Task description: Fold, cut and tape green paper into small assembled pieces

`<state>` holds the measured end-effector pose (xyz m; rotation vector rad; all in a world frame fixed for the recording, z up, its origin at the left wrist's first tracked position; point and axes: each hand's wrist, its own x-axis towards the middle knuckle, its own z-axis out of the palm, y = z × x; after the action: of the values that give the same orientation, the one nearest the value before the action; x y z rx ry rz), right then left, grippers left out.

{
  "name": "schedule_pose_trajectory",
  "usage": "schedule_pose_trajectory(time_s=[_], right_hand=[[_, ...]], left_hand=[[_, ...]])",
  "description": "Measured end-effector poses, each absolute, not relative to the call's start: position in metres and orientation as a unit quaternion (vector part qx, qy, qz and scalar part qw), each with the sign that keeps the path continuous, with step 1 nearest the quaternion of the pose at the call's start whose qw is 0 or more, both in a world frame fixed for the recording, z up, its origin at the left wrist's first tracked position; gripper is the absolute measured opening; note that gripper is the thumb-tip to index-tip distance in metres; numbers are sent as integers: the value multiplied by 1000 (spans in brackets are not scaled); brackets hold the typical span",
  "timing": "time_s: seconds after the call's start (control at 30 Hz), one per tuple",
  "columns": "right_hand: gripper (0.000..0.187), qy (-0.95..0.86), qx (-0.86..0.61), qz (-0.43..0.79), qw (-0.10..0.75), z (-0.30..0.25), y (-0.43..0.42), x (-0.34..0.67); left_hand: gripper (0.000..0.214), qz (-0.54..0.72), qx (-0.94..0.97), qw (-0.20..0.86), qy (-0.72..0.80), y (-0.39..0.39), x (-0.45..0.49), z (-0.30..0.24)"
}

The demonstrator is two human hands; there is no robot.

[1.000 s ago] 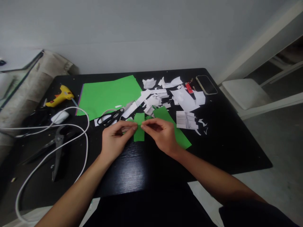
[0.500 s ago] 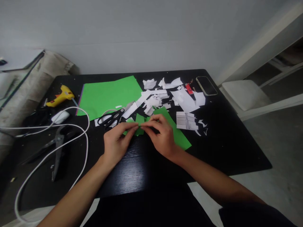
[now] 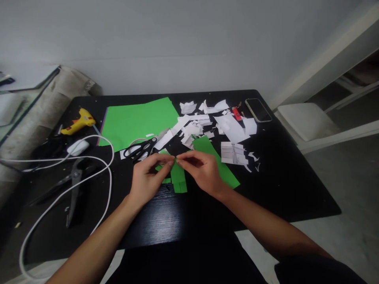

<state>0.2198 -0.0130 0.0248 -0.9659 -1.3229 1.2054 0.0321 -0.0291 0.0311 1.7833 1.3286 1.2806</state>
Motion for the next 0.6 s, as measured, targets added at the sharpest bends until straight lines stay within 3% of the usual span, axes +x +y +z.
schedule_pose_trajectory(time_s=[0.17, 0.37, 0.6], right_hand=[[8, -547, -411, 508, 523, 23, -12, 220], [29, -526, -425, 517, 525, 18, -11, 220], [21, -537, -417, 512, 525, 18, -11, 219]], left_hand=[[8, 464, 698, 253, 483, -27, 29, 34], [7, 465, 702, 241, 483, -27, 29, 33], [6, 472, 699, 239, 481, -29, 30, 31]])
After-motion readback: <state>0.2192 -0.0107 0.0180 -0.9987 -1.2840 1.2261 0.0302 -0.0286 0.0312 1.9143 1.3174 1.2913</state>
